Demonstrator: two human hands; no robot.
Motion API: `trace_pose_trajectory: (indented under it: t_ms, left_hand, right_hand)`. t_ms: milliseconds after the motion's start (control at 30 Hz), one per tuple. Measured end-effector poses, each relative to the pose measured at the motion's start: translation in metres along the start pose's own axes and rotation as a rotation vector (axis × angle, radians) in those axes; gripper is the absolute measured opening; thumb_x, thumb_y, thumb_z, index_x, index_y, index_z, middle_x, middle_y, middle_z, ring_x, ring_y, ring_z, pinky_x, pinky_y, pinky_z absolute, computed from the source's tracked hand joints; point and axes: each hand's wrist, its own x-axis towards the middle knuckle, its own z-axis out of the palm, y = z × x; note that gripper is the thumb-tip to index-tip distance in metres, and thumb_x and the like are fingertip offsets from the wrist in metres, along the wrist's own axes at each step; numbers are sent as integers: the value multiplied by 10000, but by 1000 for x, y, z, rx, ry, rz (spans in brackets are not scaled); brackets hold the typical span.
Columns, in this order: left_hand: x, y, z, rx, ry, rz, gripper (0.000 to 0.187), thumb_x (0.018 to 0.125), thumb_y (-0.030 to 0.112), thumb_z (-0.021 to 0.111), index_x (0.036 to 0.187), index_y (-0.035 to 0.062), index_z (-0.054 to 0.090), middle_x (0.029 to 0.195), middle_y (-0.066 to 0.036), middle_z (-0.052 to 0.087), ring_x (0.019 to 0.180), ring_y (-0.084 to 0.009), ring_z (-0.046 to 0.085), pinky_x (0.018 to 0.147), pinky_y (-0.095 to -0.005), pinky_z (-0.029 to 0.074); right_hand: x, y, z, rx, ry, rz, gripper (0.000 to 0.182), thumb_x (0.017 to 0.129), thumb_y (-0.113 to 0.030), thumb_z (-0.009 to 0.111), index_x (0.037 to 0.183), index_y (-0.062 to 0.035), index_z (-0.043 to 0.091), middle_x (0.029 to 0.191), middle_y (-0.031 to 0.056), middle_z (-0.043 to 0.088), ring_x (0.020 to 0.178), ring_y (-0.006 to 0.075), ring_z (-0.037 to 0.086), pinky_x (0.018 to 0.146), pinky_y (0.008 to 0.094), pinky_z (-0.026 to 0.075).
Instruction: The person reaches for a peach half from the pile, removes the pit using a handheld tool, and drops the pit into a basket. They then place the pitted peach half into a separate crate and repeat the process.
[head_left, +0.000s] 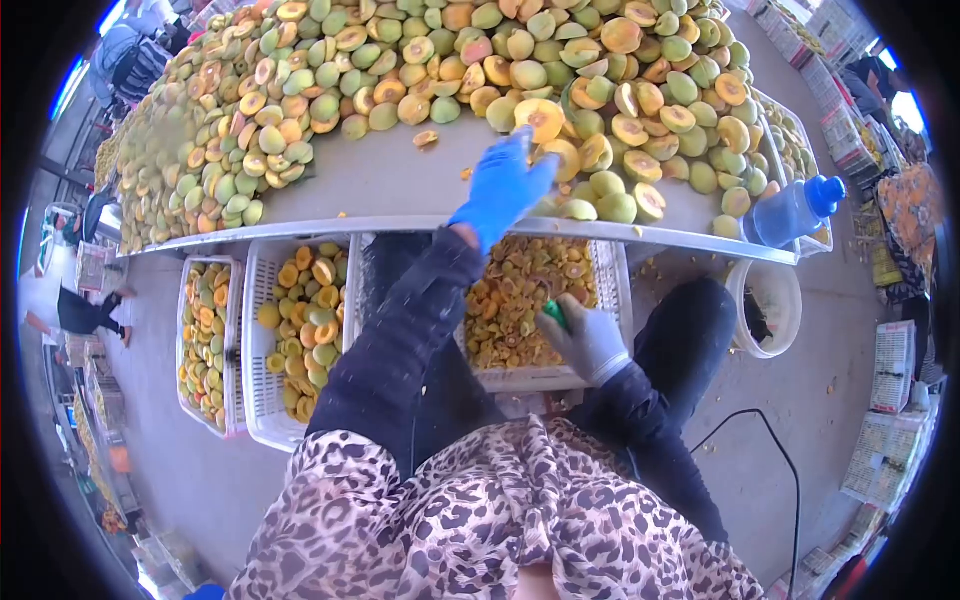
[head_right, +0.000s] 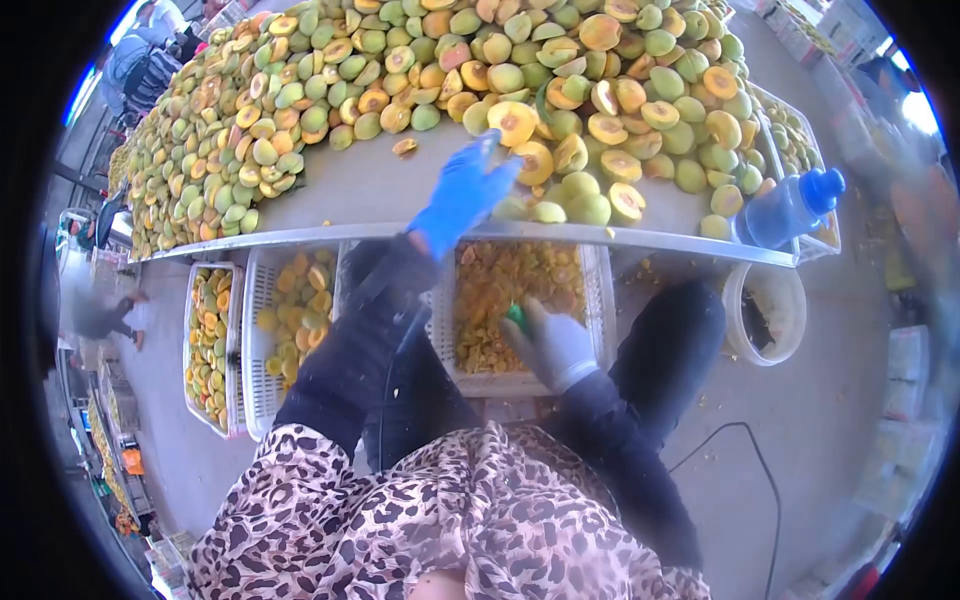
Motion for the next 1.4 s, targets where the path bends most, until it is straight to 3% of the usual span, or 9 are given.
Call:
trace_pose_trajectory:
  t_ms: [200, 333, 500, 667, 800, 1100, 1167, 1300, 1400]
  left_hand:
    - [28, 9, 51, 196, -141, -47, 600, 767, 295, 680, 1196, -59, 453, 1092, -244, 585, 1016, -346, 590, 870, -395, 472]
    - [10, 17, 38, -605, -22, -313, 372, 766, 145, 635, 1082, 18, 487, 998, -137, 578, 861, -316, 602, 755, -391, 517]
    - [-49, 76, -26, -1906, -135, -613, 388, 869, 190, 549, 1215, 28, 482, 1139, -139, 557, 1045, -295, 581, 886, -411, 506]
    - [-91, 90, -37, -1802, -165, -429, 528, 926, 301, 473, 1349, -4, 389, 1280, -188, 504, 1148, -345, 528, 976, -433, 441]
    - [-105, 99, -49, -1581, -60, -325, 513, 993, 383, 396, 1335, 1, 401, 1286, -162, 499, 1095, -233, 565, 946, -370, 465]
    - [-121, 97, -53, -982, 169, -87, 600, 1005, 470, 262, 1139, -38, 551, 1005, -140, 646, 883, -186, 632, 829, -303, 509]
    - [-123, 96, -57, -1194, 125, -109, 415, 938, 327, 542, 1157, -20, 479, 1021, -105, 620, 886, -150, 603, 781, -282, 505]
    - [-119, 74, -45, -1194, 173, -124, 574, 965, 479, 424, 1178, -51, 489, 960, -146, 661, 820, -188, 643, 780, -305, 525]
    - [-113, 60, -54, -712, 155, 193, 700, 894, 514, 550, 1274, -49, 381, 934, -157, 662, 803, -198, 646, 759, -310, 529]
  right_hand:
    - [-3, 22, -2, 57, -39, 47, 280, 898, -332, 571, 913, -55, 532, 698, 214, 614, 662, 411, 607, 588, 503, 449]
    - [12, 1, -36, 345, 94, 62, 251, 903, -300, 569, 892, -49, 566, 705, 209, 611, 670, 406, 604, 581, 478, 452]
    - [36, -17, -60, 292, 354, -198, 218, 916, -244, 556, 880, -31, 587, 673, 204, 600, 686, 392, 616, 566, 442, 454]
    - [13, -44, -61, 378, 204, -114, 217, 919, -244, 566, 839, -43, 574, 636, 189, 590, 622, 367, 611, 536, 415, 457]
    - [-7, -60, -61, 211, 340, -232, 238, 918, -264, 568, 842, -39, 559, 637, 200, 591, 589, 373, 600, 520, 434, 451]
    - [-15, -86, -62, 11, 277, -246, 315, 931, -327, 531, 840, -26, 541, 588, 221, 573, 564, 391, 595, 511, 470, 449]
    - [-17, -90, -62, -60, 258, -250, 316, 933, -330, 527, 840, -28, 539, 582, 219, 572, 559, 390, 596, 513, 472, 453]
    - [-22, -93, -65, -135, 173, -218, 331, 934, -327, 527, 859, -7, 561, 592, 221, 578, 567, 395, 599, 524, 463, 458]
    - [-21, -80, -65, 147, 32, -274, 353, 937, -320, 529, 879, 23, 584, 638, 240, 592, 591, 399, 604, 529, 447, 454]
